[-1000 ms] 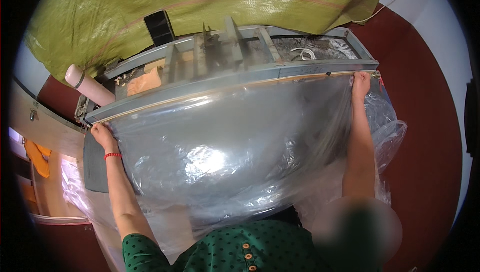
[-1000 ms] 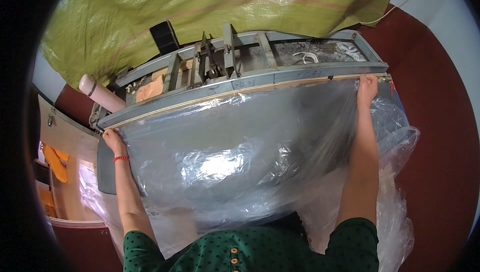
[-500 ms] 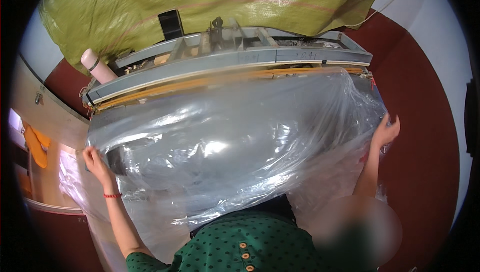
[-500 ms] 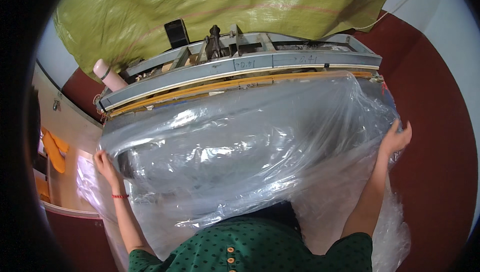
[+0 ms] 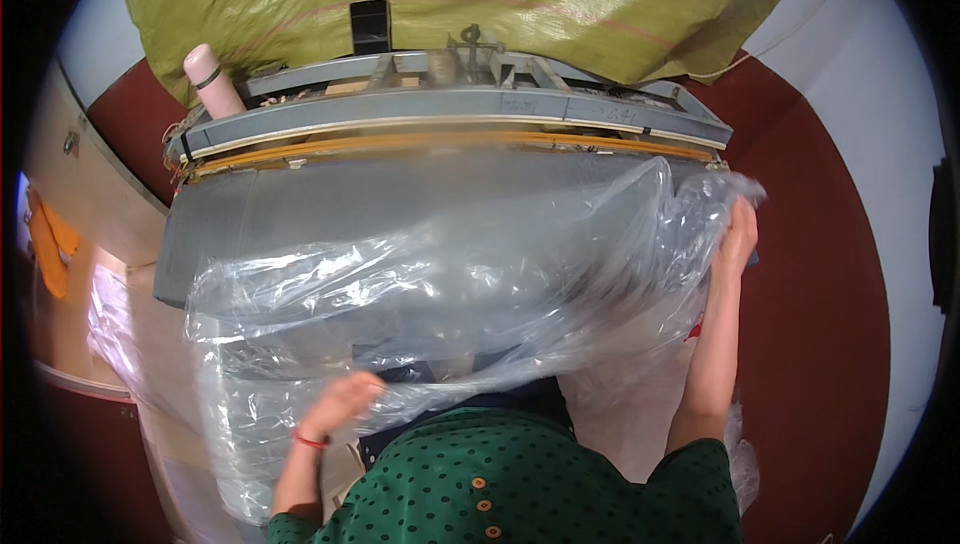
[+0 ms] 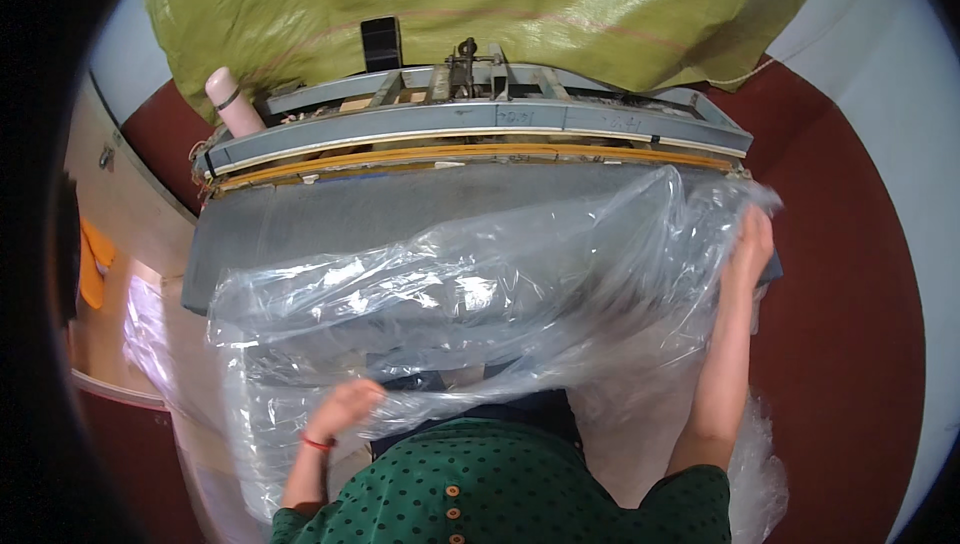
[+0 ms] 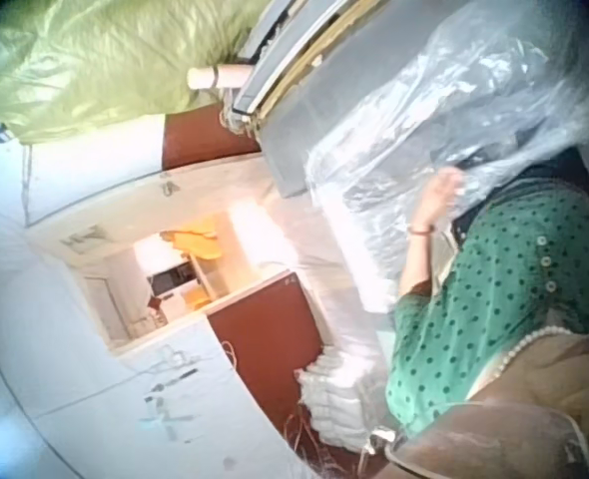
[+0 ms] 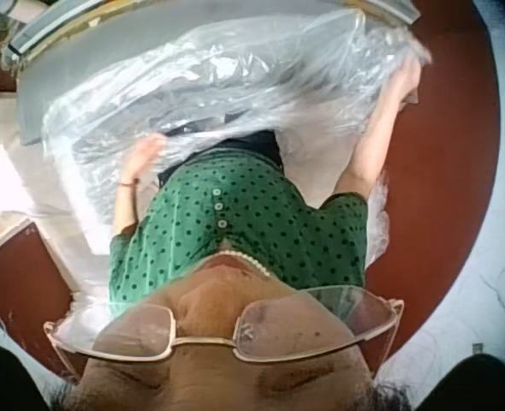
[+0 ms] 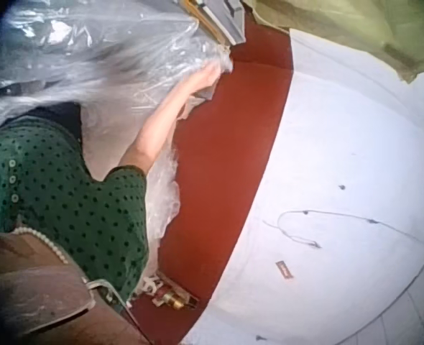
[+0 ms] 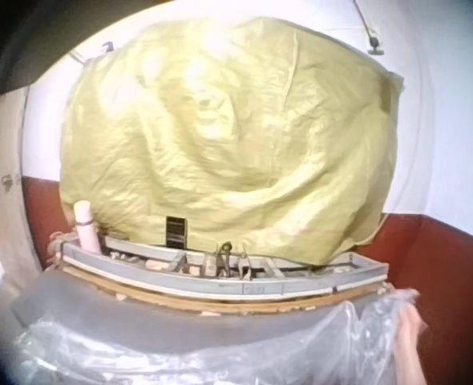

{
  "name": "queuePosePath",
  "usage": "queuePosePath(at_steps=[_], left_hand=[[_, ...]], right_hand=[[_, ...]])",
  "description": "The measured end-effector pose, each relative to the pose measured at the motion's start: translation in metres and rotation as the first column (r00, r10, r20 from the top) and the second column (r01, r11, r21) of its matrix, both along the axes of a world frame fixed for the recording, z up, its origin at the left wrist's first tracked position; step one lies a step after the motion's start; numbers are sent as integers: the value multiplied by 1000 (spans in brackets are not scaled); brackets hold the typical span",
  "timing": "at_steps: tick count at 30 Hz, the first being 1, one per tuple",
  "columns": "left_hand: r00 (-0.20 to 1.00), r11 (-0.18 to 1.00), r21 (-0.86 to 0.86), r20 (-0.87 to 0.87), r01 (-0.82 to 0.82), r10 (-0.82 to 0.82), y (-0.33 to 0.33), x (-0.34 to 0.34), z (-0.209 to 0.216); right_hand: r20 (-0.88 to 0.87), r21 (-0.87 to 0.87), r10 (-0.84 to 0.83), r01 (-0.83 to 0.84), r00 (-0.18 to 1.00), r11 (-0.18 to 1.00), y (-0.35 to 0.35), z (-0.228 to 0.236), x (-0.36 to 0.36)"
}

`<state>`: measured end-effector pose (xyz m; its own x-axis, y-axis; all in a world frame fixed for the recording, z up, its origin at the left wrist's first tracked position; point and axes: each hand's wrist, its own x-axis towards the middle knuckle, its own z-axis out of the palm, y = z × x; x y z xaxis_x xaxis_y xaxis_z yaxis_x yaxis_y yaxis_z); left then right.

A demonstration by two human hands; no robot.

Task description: Manually placing and sealing a large plastic bag using a heat-sealing machine.

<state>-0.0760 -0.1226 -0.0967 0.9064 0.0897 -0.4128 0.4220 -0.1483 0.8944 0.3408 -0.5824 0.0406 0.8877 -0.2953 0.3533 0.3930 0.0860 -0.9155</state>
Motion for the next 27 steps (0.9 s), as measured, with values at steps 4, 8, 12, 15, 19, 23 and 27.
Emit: queuePosePath(at_steps=[4,8,12,15,19,23,27], left_hand=[[303,399,-264,338,-878,891,145,-68,16],[60,102,-31,621,-994,781,218,-117,62],[61,286,-201,711,-937,700,162,-72,149],[486,706,91,786,-702,382,64,-5,199],[610,833,438,776,-337,-162,-16,78,220],[632,863,319,775,-391,0,-25,127,202],[580,906,-68,747,-418,324,-17,130,182]], right_hand=[[-97,-263,499,-505,861,822,125,74,-37],[-149,-387,777,-759,612,524,220,111,-86],[-87,-441,819,-760,567,478,265,127,-117],[-63,-483,822,-738,566,472,280,131,-129],[-31,-536,813,-696,581,477,285,132,-145],[-34,-597,811,-662,585,452,275,136,-166],[41,-611,941,-737,336,289,264,146,-175]])
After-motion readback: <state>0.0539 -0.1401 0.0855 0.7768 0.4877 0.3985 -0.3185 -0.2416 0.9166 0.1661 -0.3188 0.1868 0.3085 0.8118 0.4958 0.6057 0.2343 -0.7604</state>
